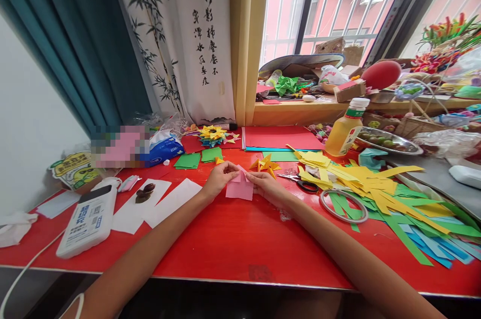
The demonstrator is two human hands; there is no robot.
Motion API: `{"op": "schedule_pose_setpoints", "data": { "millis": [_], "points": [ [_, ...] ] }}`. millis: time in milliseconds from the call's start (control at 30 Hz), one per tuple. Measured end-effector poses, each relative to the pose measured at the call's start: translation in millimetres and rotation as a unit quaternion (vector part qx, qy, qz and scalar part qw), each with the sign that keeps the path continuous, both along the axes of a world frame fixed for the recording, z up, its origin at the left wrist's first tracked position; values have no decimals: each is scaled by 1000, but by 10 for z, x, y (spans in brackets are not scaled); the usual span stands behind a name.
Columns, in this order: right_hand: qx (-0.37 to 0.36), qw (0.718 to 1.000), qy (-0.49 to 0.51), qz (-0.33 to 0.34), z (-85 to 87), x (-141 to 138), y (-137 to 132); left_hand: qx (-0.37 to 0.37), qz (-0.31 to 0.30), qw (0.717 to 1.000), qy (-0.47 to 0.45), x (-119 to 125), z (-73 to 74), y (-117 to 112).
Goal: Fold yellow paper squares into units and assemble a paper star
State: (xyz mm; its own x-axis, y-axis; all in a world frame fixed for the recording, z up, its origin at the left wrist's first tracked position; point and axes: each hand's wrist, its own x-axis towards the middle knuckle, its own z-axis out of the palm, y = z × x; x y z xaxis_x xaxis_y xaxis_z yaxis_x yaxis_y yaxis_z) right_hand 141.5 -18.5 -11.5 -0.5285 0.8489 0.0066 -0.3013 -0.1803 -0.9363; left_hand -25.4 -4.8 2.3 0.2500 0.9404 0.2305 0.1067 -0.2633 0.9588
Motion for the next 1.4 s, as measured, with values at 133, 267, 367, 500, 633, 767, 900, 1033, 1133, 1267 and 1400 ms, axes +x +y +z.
{"op": "schedule_pose_setpoints", "data": {
  "millis": [133, 267, 367, 500, 633, 767, 900, 1033, 1133, 1267, 1400],
  "points": [
    [-14, 1000, 4, 13, -17, 12, 14, 9, -5, 1000, 5, -2, -4, -1],
    [-28, 1000, -4, 8, 0, 21, 9, 24, -11, 999, 22, -3, 10, -7],
    [-29, 1000, -12, 5, 12, 22, 2, 40, -12, 998, 45, -9, 12, -2],
    [-24, 999, -25, -9, -4, 0, 2, 56, -8, 996, 69, -19, -5, 10],
    [9, 998, -53, -38, -26, -39, -10, 82, -9, 991, 104, -29, -2, 3],
    [48, 992, -89, -79, -13, -54, -36, 116, -44, 980, 156, -30, 26, -19],
    [44, 990, -86, -103, 5, -53, -29, 99, -14, 983, 157, -31, 12, -5],
    [30, 994, -8, -108, 18, -69, -21, 39, 81, 994, 59, -58, -36, 37],
    [74, 997, -2, -33, 55, -103, -83, 16, 117, 993, -9, -67, -67, 39],
    [113, 993, -16, 12, 125, -158, -202, -1, 122, 992, -42, -33, -95, 0],
    [95, 994, 42, -29, 147, -175, -227, 14, 158, 987, -32, 4, -75, -51]
  ]
}}
